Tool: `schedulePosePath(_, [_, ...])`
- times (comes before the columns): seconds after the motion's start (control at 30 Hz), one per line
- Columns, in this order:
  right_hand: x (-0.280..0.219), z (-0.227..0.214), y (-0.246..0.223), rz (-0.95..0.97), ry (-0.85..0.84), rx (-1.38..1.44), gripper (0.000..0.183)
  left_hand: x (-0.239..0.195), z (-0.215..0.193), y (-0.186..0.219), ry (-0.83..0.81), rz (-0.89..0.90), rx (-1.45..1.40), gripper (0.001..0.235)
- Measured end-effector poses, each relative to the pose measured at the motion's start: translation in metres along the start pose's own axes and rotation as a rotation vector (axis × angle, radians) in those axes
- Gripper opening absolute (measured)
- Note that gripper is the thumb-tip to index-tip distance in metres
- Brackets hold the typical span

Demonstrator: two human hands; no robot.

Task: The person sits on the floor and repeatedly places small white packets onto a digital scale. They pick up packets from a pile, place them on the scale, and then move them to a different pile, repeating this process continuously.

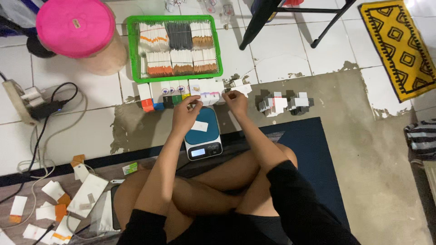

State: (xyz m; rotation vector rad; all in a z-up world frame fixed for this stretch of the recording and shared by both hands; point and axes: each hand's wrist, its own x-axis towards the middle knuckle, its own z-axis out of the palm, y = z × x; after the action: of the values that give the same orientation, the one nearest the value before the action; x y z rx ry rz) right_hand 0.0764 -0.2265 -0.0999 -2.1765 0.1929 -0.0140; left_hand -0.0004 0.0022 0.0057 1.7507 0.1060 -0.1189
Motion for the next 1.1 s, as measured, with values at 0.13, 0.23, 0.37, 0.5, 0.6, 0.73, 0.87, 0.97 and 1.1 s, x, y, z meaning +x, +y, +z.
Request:
schedulePosePath(0.13, [0.007, 0.005, -0.013, 0.111, -0.043, -0.175, 0.038, 0.005, 0.003, -0.010, 0.012, -0.021, 0.017, 0.030])
schedulePosePath(0.23, [-0.002, 0.009, -0.027, 0.046, -0.008, -0.452, 0.031, 0.002, 0.001, -0.006, 0.007, -0.023, 0.004, 0.030])
schedulePosePath(0.37, [-0.004, 0.011, -0.025, -0.026, 0.073, -0.405, 0.018, 0.008, 0.005, -0.010, 0.010, -0.022, 0.021, 0.029])
schedulePosePath(0.5, [0.008, 0.021, -0.002, 0.103, 0.052, -0.192, 0.016, 0.009, 0.005, -0.014, 0.012, -0.028, 0.046, 0.030])
schedulePosePath(0.6, [0.005, 0.013, -0.012, 0.122, 0.034, -0.153, 0.014, 0.006, 0.003, -0.009, 0.014, 0.005, 0.033, 0.028])
schedulePosePath(0.73, [0.013, 0.006, 0.001, 0.116, 0.076, 0.031, 0.013, 0.000, 0.000, 0.000, 0.020, 0.013, 0.048, 0.030])
schedulePosePath(0.87, [-0.003, -0.002, -0.004, -0.003, 0.072, 0.287, 0.006, 0.004, 0.001, -0.003, 0.025, 0.011, 0.049, 0.029])
schedulePosePath(0.97, [-0.033, 0.002, -0.020, -0.179, -0.131, 0.347, 0.004, 0.003, 0.000, 0.003, 0.029, 0.005, 0.055, 0.029])
schedulePosePath(1.1, [-0.068, 0.023, -0.032, -0.271, -0.436, 0.233, 0.010, -0.010, -0.004, 0.019, 0.000, 0.029, 0.040, 0.031])
